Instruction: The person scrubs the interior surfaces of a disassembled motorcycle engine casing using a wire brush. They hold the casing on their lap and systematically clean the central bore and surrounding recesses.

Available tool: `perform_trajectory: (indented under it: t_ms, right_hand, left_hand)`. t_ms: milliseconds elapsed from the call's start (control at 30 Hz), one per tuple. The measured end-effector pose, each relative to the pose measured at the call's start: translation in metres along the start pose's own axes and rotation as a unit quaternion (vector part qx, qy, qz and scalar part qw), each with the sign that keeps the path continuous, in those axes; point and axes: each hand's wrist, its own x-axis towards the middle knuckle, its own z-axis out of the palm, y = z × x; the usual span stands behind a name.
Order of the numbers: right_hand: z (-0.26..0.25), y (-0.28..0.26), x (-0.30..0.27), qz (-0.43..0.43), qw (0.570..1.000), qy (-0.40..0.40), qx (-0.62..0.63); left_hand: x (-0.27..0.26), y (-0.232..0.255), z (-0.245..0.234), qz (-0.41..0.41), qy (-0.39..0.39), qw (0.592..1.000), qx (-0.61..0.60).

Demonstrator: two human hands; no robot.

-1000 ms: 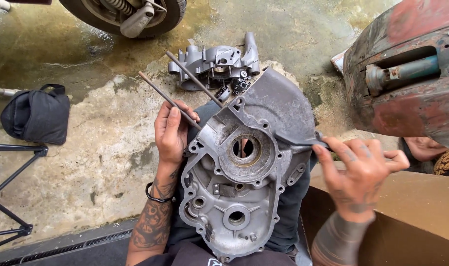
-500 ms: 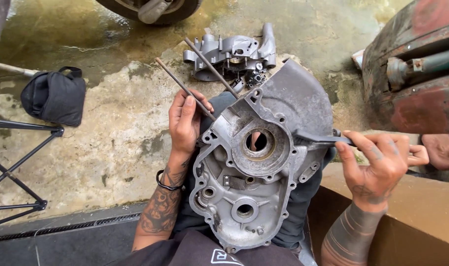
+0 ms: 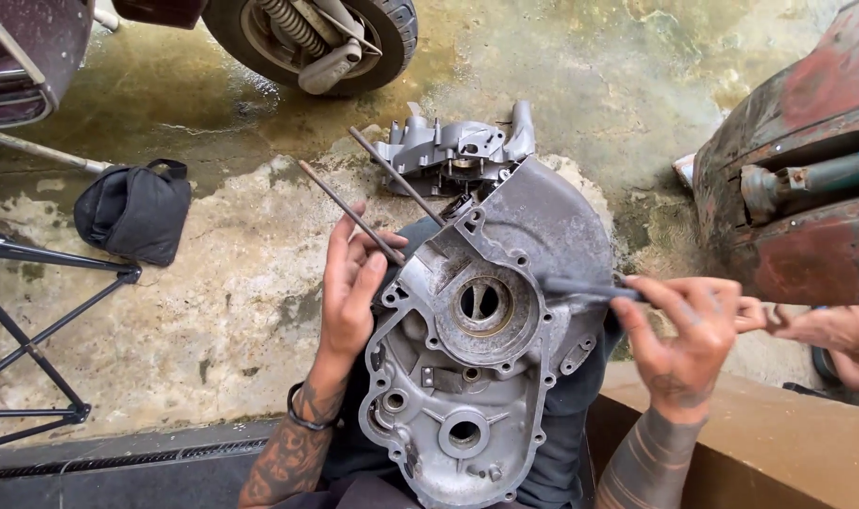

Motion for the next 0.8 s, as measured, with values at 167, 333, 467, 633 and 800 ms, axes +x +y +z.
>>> perform_trajectory:
  t_ms: [167, 333, 467, 633, 800]
  right_hand:
    - [0.002, 0.017, 0.002, 0.012, 1.0, 0.012, -0.002]
    - [0.001, 0.005, 0.014, -0.034, 0.998, -0.05, 0.019]
    - [0.005, 0.019, 0.009, -0.011, 0.999, -0.008, -0.052]
    - [0.004, 0.02, 0.016, -0.056, 0.994, -0.037, -0.085]
    - [-0.002, -0.007, 0.034, -0.108, 0.992, -0.057, -0.028]
  left_hand:
    - [-0.014, 0.021, -0.001, -0.002, -0.028, 0.999, 0.022]
    - [-0.026, 0.035, -0.001, 0.019, -0.041, 0.998, 0.049]
    - [-0.045, 0.026, -0.002, 0.045, -0.01, 0.996, 0.072]
    - [-0.058, 0.004, -0.01, 0.126, 0.047, 0.988, 0.082]
    - [-0.065, -0.004, -0.016, 0.178, 0.111, 0.978, -0.009]
